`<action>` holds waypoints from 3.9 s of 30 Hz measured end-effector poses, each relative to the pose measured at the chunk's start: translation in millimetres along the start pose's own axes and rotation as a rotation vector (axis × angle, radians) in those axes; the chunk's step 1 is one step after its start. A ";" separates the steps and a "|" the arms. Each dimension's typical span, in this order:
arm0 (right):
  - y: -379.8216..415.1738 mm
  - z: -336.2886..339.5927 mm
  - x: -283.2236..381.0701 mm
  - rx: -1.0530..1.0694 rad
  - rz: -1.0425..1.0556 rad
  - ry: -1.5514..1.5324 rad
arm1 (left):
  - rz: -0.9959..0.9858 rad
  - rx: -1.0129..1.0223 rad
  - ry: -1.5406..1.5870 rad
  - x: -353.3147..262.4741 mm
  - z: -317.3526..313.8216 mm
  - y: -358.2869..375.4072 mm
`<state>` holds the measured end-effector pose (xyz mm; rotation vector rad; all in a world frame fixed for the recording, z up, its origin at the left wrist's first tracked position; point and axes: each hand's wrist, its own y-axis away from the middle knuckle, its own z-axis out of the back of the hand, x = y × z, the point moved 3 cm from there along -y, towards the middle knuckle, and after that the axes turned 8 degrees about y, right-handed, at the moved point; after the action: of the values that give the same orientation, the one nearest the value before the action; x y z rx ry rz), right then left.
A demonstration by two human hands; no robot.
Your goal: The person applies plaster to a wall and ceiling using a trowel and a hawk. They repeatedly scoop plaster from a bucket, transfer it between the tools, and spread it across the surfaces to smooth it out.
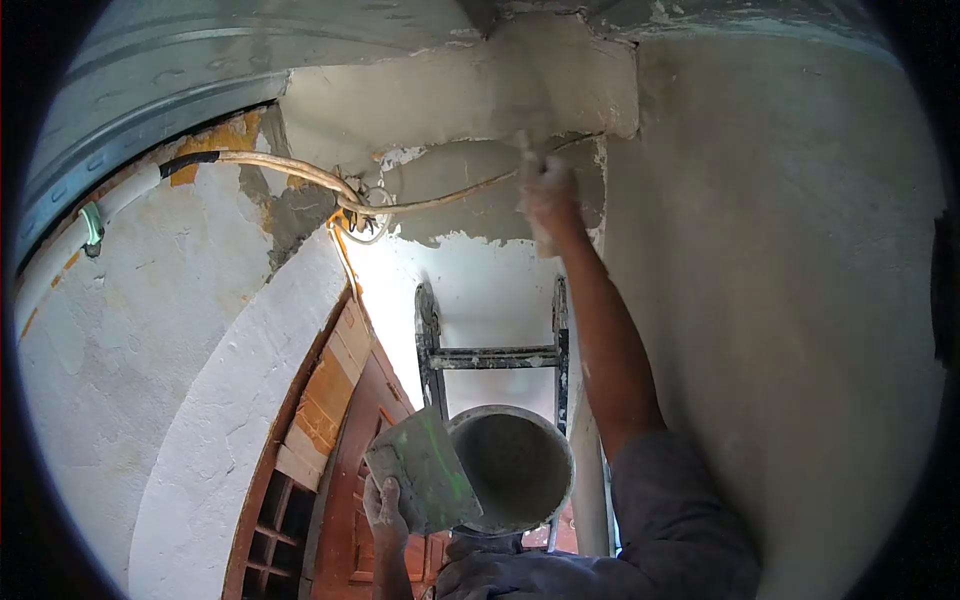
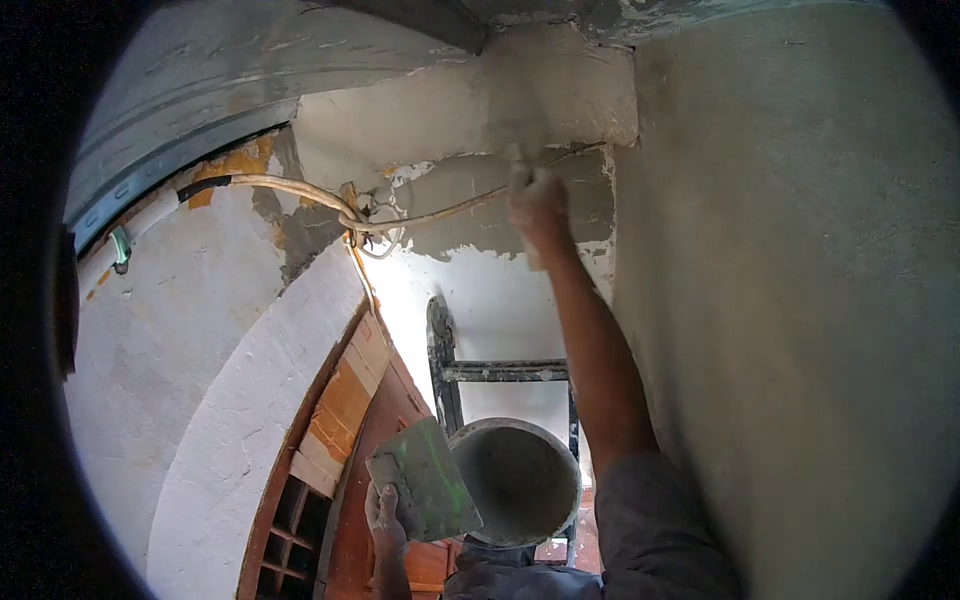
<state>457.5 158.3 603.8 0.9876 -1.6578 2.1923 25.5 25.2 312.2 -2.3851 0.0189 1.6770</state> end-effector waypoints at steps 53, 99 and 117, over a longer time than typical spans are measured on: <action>-7.1 56.3 38.6 0.085 -0.044 0.549 | -0.072 -0.059 0.114 -6.5 0.2 6.4; -2.0 93.9 11.6 -0.021 -0.106 0.239 | -0.041 -0.139 0.069 -2.5 17.9 14.2; -0.8 12.3 -20.8 0.205 0.046 0.064 | -0.018 -0.060 0.098 -6.0 -4.7 4.7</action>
<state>478.1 151.8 593.1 0.9254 -1.4647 2.4362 27.2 19.0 318.5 -2.5019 -0.0370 1.5732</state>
